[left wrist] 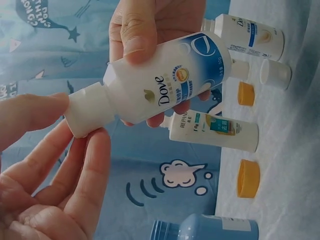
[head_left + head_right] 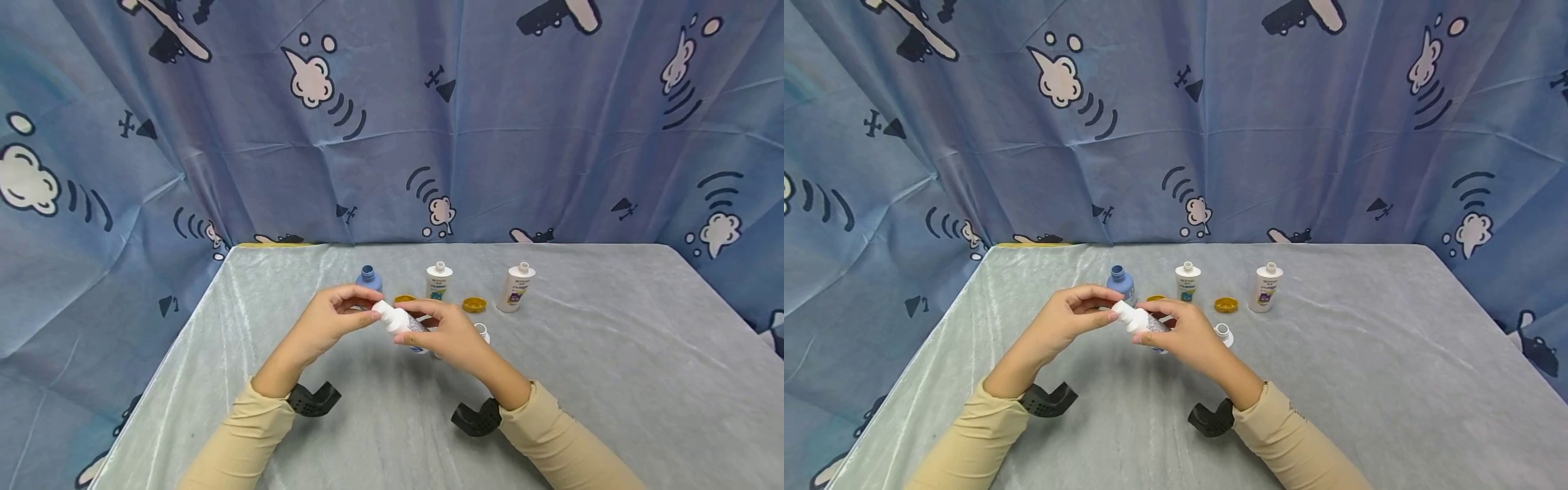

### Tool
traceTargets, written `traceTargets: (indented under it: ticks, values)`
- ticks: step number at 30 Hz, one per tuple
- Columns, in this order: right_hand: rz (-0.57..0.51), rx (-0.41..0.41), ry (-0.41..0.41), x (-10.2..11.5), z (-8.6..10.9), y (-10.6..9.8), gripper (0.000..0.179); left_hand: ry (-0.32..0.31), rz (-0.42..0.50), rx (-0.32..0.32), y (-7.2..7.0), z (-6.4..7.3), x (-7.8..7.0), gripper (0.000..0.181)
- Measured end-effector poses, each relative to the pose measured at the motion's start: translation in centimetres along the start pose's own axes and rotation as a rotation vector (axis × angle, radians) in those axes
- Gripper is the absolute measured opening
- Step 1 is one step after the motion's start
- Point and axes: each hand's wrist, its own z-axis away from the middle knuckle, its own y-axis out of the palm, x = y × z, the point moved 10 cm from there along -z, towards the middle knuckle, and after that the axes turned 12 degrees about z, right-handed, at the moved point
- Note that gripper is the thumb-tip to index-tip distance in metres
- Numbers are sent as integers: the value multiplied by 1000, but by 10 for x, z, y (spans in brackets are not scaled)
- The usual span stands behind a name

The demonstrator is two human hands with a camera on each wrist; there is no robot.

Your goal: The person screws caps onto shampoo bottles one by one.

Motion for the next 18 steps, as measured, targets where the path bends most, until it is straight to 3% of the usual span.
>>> traceTargets:
  ticks: [8,12,18]
  values:
    - [-6,5,4,0,1,0,47,27,20,73,7,2,-4,39]
    - [-4,5,9,1,0,0,47,22,42,20,3,0,-3,44]
    - [-6,3,5,2,1,0,47,-14,-4,-57,-1,-2,3,35]
